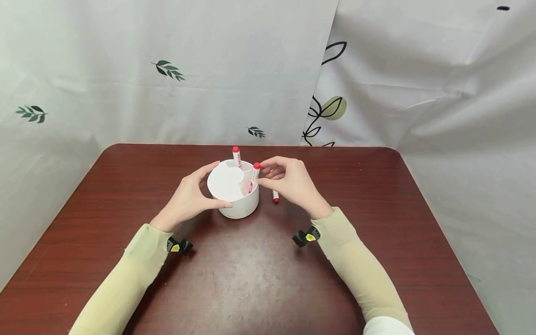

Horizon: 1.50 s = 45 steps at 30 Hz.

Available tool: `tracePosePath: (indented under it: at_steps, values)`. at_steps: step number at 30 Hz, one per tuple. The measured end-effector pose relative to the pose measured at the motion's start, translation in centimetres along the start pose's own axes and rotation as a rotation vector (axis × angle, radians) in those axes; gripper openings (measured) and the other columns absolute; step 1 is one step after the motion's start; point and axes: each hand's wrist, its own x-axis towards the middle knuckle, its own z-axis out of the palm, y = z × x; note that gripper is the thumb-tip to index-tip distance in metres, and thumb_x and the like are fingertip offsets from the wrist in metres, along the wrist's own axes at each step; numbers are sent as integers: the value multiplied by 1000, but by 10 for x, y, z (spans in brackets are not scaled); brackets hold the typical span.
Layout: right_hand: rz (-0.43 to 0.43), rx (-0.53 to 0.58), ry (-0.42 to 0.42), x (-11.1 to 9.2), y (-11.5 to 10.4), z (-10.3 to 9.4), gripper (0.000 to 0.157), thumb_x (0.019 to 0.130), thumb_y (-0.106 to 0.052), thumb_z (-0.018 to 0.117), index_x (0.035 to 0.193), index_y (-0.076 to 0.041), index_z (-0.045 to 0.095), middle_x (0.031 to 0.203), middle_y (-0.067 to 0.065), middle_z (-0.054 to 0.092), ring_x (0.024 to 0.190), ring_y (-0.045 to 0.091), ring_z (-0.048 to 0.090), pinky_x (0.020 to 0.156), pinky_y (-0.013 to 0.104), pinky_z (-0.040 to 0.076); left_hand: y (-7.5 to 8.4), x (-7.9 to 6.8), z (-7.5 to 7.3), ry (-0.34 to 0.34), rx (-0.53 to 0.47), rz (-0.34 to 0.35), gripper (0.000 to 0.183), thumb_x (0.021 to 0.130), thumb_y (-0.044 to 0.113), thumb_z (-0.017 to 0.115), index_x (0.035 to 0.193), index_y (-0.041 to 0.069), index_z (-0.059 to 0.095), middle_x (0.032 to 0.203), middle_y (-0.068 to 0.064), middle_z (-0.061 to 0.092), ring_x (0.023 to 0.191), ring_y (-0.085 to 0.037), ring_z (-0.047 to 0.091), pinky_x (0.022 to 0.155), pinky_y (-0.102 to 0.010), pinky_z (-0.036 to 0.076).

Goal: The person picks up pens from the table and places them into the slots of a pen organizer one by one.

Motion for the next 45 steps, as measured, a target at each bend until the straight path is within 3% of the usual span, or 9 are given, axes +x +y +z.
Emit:
tracePosePath:
  at_steps: [8, 16, 27, 35, 45]
  values:
    - [63, 33, 55, -10, 12, -16, 35, 83, -15, 87, 115, -8, 74, 100, 10, 74, 86, 22, 72, 78, 29, 60, -1, -7, -4, -16, -20, -19, 113, 62, 52, 96, 153, 10, 45, 146, 2, 52, 124, -17, 57, 102, -38, 50]
    - [111, -14, 95, -21, 24, -35, 37, 84, -19, 87, 117, -7, 74, 102, 8, 74, 85, 21, 73, 75, 26, 60, -3, -18, -16, -17, -127, -27, 85, 67, 46, 96, 138, 19, 58, 131, 6, 63, 118, -17, 63, 102, -34, 50]
    - [143, -65, 130, -32, 40, -50, 37, 85, -18, 86, 116, -2, 74, 98, 11, 75, 83, 22, 73, 73, 22, 58, -8, -19, -18, 21, -93, -30, 63, 74, 36, 93, 126, 18, 62, 124, 3, 66, 111, -18, 67, 98, -34, 53]
    - [153, -128, 163, -33, 49, -55, 33, 85, -20, 86, 113, -4, 75, 98, 10, 75, 84, 20, 73, 72, 20, 58, -9, -14, -14, 10, -118, -28, 73, 74, 34, 94, 135, 16, 58, 128, 1, 65, 114, -18, 65, 100, -33, 52]
    - [232, -250, 160, -32, 65, -55, 35, 87, -24, 84, 113, -3, 76, 99, 9, 76, 87, 21, 74, 72, 22, 56, -5, -10, -1, 6, -128, -65, 98, 69, 40, 96, 150, 13, 47, 138, -1, 59, 120, -23, 62, 103, -37, 50]
